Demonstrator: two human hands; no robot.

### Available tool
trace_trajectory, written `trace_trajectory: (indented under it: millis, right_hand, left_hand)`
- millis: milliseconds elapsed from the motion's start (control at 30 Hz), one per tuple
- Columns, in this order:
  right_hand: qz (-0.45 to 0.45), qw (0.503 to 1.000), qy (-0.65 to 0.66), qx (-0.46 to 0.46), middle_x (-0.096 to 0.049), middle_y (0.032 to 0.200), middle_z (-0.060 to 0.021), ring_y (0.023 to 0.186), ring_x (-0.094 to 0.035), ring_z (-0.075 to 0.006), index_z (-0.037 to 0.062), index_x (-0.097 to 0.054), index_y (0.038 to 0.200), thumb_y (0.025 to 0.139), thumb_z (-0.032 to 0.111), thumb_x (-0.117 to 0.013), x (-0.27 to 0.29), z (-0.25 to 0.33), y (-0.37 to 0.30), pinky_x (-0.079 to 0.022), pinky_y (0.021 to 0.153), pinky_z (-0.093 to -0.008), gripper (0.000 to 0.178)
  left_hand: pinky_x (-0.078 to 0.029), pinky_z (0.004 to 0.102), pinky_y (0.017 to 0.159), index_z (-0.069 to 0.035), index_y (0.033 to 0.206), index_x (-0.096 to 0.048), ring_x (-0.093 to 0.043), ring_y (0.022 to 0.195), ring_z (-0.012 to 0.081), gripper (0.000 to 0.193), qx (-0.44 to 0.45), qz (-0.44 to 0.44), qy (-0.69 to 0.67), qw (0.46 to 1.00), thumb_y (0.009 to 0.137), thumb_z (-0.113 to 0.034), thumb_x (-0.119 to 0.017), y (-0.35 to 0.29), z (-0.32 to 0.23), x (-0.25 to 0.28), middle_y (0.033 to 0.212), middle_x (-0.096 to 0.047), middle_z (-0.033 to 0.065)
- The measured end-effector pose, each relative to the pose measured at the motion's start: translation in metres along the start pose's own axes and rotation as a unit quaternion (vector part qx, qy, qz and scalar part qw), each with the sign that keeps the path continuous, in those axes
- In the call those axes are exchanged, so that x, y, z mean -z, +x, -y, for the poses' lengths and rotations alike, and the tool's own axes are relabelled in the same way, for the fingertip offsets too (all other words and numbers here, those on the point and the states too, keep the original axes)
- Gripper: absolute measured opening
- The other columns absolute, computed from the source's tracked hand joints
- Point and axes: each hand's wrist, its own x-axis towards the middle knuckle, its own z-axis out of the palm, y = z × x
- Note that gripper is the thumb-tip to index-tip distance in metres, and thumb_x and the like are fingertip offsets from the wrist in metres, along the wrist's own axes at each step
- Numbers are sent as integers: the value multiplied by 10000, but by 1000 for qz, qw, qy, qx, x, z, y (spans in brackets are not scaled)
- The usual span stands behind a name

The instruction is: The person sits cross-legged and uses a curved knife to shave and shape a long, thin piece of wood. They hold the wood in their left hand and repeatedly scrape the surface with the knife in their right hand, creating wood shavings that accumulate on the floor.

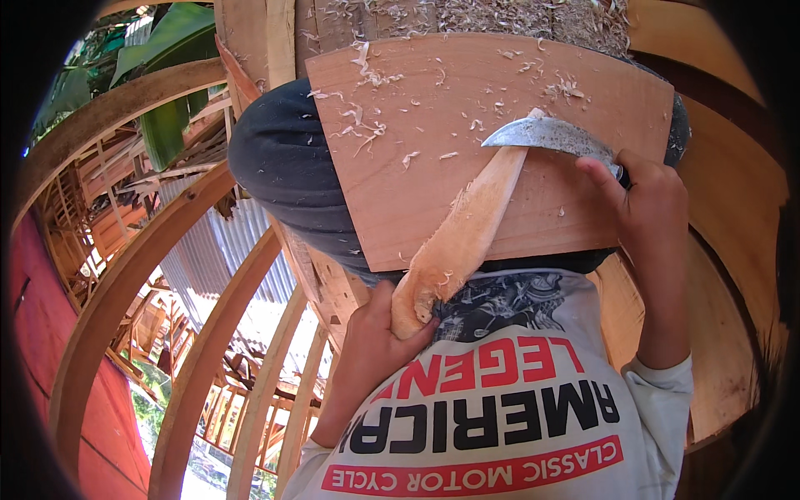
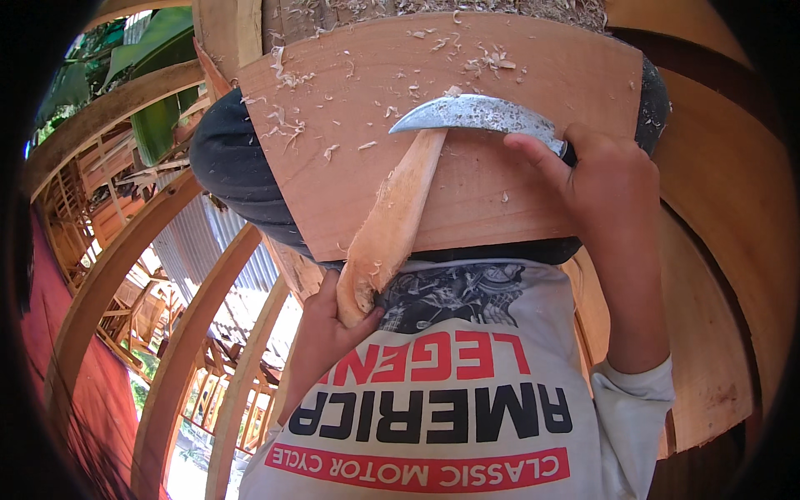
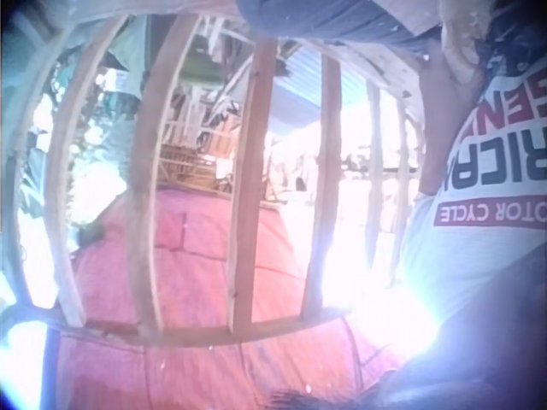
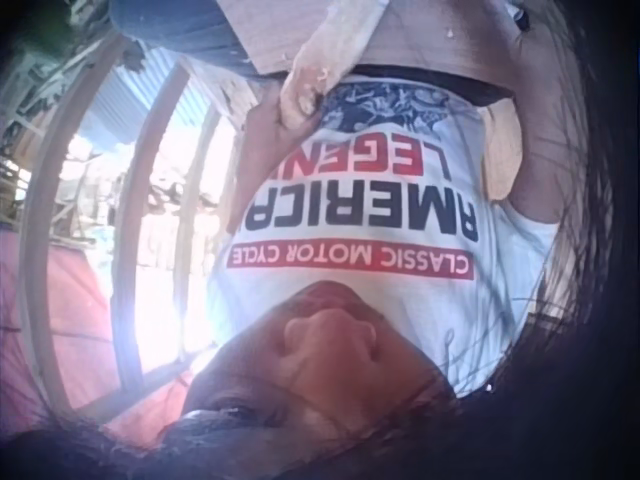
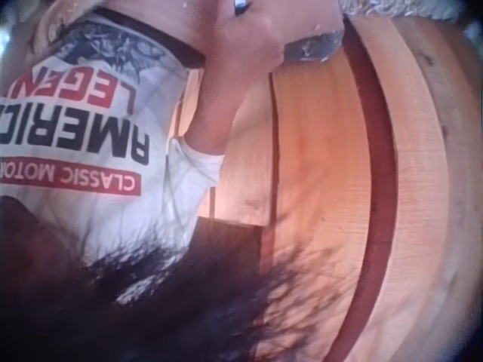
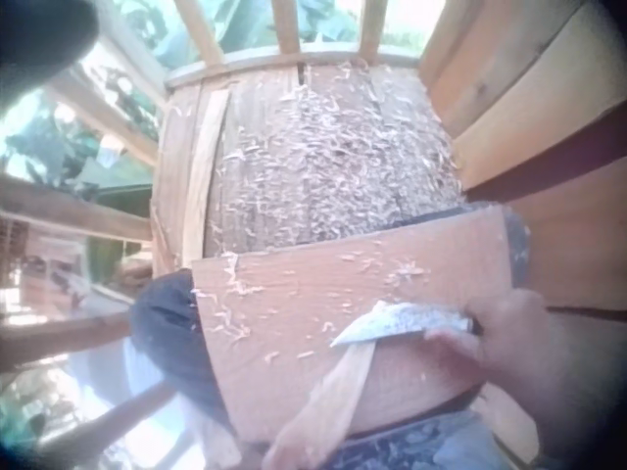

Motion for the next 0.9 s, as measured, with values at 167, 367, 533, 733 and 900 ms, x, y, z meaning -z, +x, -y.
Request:
trace_trajectory:
  millis: [167, 367, 533, 733, 900]
  right_hand:
    - [1, 988, 71, -139, -540, 536, -193, 499, -568, -344, -25, -612, 658, 796, 560, -630, 14, -37, 35, -418, 465, -386, 601]
    - [75, 996, 44, 34, -537, 526, -184, 487, -562, -336, -8, -606, 632, 771, 515, -675, 2, 20, -22, -425, 465, -375, 546]
    - [55, 998, 25, 3, -547, 535, -193, 512, -579, -340, -8, -627, 652, 776, 558, -647, 1, 8, -9, -453, 485, -371, 580]
    - [9, 980, 60, -188, -529, 528, -215, 478, -557, -338, -42, -592, 654, 821, 549, -615, 18, -54, 27, -402, 450, -383, 614]
    - [100, 994, 49, -10, -527, 551, -224, 514, -574, -355, -38, -603, 667, 802, 546, -629, 18, 7, -21, -413, 472, -387, 600]
  left_hand:
    - [-511, 395, 635, -14, 948, -467, -659, 763, 385, 465, -1, 9, 16, 1000, 736, -307, -757, 5, 16, -5, 789, -632, 232]
    - [-521, 372, 615, -19, 942, -462, -668, 740, 355, 490, -15, 23, 11, 1000, 731, -333, -773, 4, 19, -5, 787, -640, 214]
    - [-521, 371, 617, -12, 942, -460, -668, 732, 348, 496, -33, 21, -6, 999, 725, -323, -780, 2, 19, -5, 789, -642, 210]
    - [-520, 380, 632, -16, 943, -459, -666, 733, 357, 494, -33, 19, -5, 999, 729, -326, -779, 6, 23, -8, 788, -643, 207]
    - [-520, 379, 625, -14, 935, -452, -665, 731, 354, 505, -11, 24, 12, 1000, 724, -328, -787, 6, 17, -10, 783, -639, 207]
